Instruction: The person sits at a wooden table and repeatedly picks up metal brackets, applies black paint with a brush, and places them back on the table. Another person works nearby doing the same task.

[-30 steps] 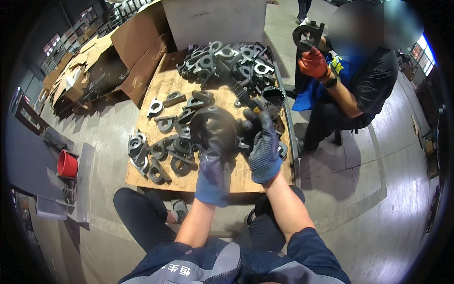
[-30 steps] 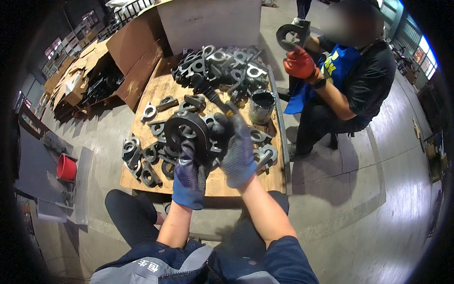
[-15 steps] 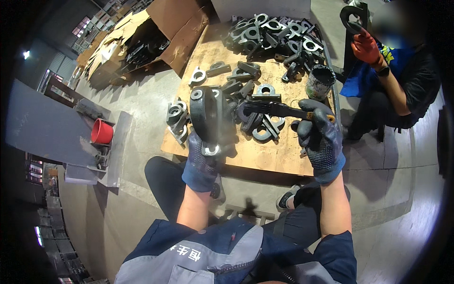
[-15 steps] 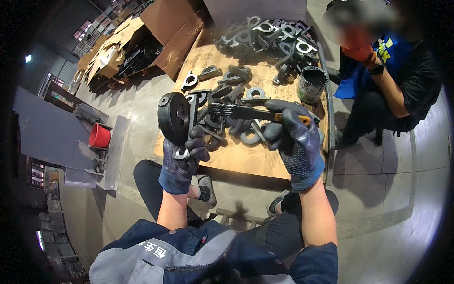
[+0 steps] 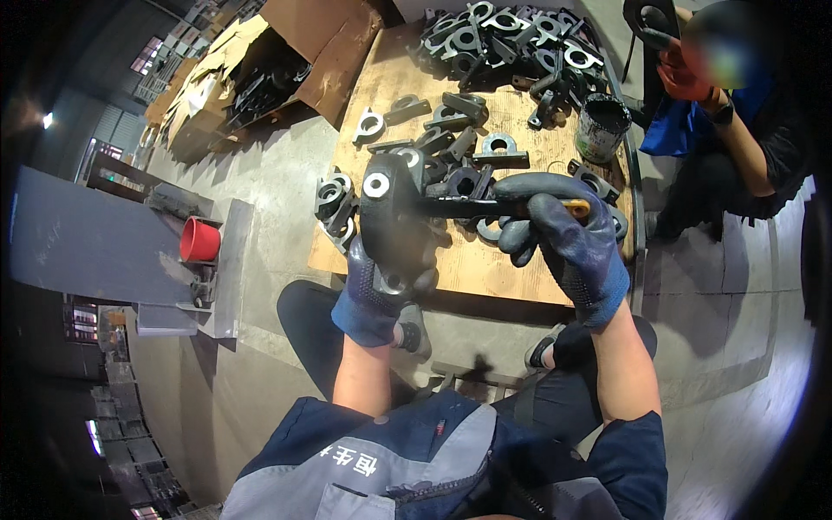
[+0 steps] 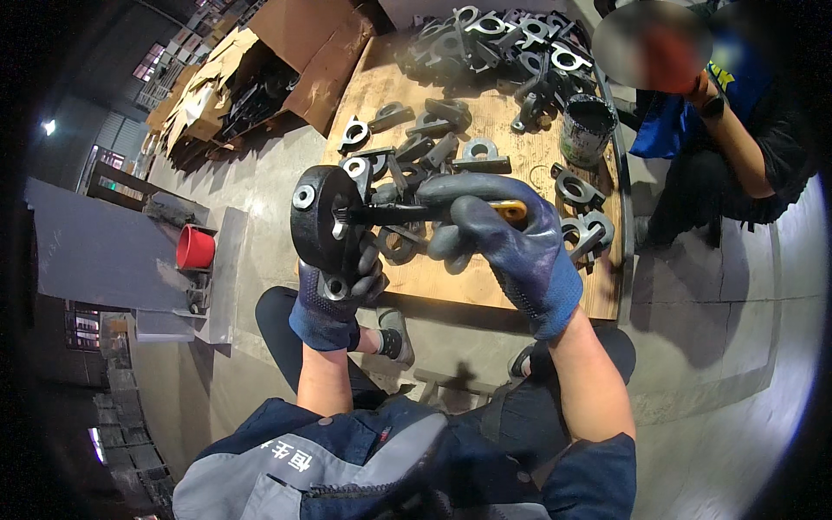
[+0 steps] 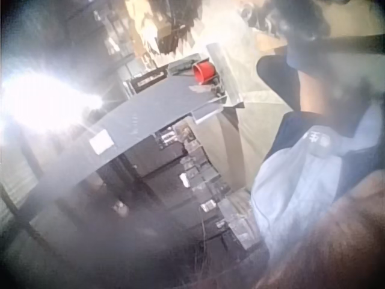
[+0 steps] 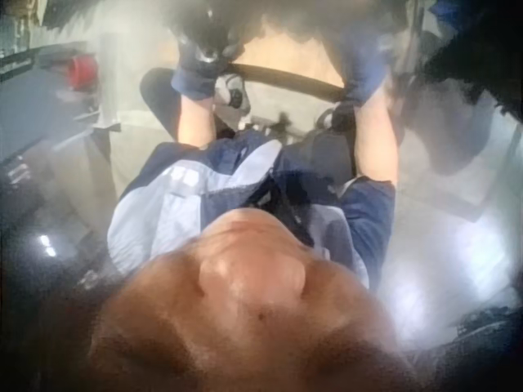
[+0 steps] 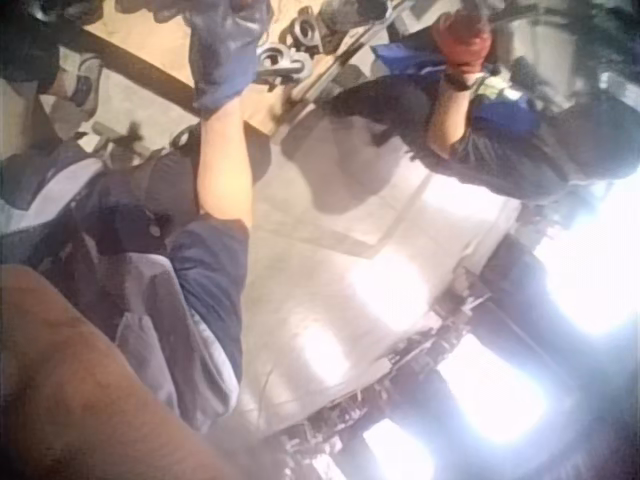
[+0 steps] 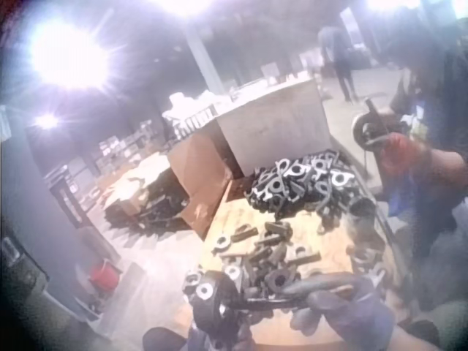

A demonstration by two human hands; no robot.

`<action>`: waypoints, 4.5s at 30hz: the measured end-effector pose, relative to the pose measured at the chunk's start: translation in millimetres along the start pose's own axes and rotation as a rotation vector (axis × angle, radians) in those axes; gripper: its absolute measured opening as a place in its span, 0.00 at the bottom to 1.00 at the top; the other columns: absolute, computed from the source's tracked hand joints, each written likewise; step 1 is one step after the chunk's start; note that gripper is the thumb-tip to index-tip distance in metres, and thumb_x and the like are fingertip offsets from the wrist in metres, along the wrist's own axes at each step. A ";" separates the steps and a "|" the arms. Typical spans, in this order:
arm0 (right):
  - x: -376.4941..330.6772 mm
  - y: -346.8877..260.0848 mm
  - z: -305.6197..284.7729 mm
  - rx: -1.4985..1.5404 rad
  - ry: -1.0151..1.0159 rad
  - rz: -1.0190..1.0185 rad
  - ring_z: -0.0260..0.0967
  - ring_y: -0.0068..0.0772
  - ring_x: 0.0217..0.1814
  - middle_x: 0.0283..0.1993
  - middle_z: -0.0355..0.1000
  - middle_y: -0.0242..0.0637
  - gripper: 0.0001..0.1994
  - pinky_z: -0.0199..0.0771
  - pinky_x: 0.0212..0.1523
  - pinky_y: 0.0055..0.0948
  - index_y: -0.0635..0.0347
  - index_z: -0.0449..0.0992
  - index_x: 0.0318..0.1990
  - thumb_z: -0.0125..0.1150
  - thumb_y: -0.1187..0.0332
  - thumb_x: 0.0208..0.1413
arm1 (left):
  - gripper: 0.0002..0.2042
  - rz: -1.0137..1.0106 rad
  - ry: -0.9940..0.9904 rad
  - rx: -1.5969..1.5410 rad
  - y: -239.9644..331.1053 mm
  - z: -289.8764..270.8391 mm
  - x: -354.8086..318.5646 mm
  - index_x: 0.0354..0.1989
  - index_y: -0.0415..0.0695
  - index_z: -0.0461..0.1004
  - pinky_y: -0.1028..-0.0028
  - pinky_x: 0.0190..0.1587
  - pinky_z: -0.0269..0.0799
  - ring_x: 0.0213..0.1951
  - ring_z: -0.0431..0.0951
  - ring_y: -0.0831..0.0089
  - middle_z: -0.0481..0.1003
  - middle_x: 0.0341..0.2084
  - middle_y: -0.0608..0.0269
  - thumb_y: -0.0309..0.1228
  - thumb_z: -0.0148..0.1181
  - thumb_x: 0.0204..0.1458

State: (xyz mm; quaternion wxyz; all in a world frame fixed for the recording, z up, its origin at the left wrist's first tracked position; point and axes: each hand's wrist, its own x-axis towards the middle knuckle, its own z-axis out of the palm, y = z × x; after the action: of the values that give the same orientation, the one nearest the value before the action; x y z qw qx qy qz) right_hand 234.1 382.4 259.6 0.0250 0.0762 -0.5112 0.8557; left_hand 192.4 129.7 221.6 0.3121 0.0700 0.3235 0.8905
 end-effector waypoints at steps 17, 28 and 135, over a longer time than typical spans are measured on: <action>3.1 3.2 -1.0 -0.089 0.019 0.026 0.75 0.22 0.32 0.35 0.78 0.37 0.14 0.74 0.30 0.20 0.62 0.79 0.47 0.60 0.63 0.59 | 0.20 0.058 0.226 0.145 -5.0 -20.6 -3.7 0.55 0.40 0.67 0.73 0.43 0.75 0.42 0.77 0.71 0.75 0.42 0.60 0.22 0.58 0.52; 1.7 7.7 -2.7 -0.144 -0.053 -0.031 0.75 0.21 0.33 0.38 0.78 0.35 0.11 0.74 0.32 0.20 0.59 0.80 0.46 0.61 0.66 0.59 | 0.21 0.072 0.290 0.298 -5.4 -15.2 -0.5 0.56 0.39 0.66 0.73 0.45 0.74 0.44 0.76 0.69 0.75 0.44 0.57 0.22 0.58 0.52; -6.7 -13.6 -10.0 -0.270 0.140 0.020 0.73 0.25 0.30 0.35 0.76 0.41 0.15 0.74 0.31 0.23 0.68 0.76 0.48 0.58 0.67 0.58 | 0.38 0.604 0.496 0.750 -21.8 -9.0 22.7 0.66 0.40 0.49 0.73 0.44 0.76 0.49 0.74 0.67 0.67 0.53 0.51 0.19 0.65 0.48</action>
State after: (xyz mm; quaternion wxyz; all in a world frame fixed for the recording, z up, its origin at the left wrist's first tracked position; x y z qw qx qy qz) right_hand 241.3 397.9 265.8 0.0622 0.0070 -0.6195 0.7825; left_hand 182.5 151.5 199.4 -0.0899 0.0540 0.6486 0.7539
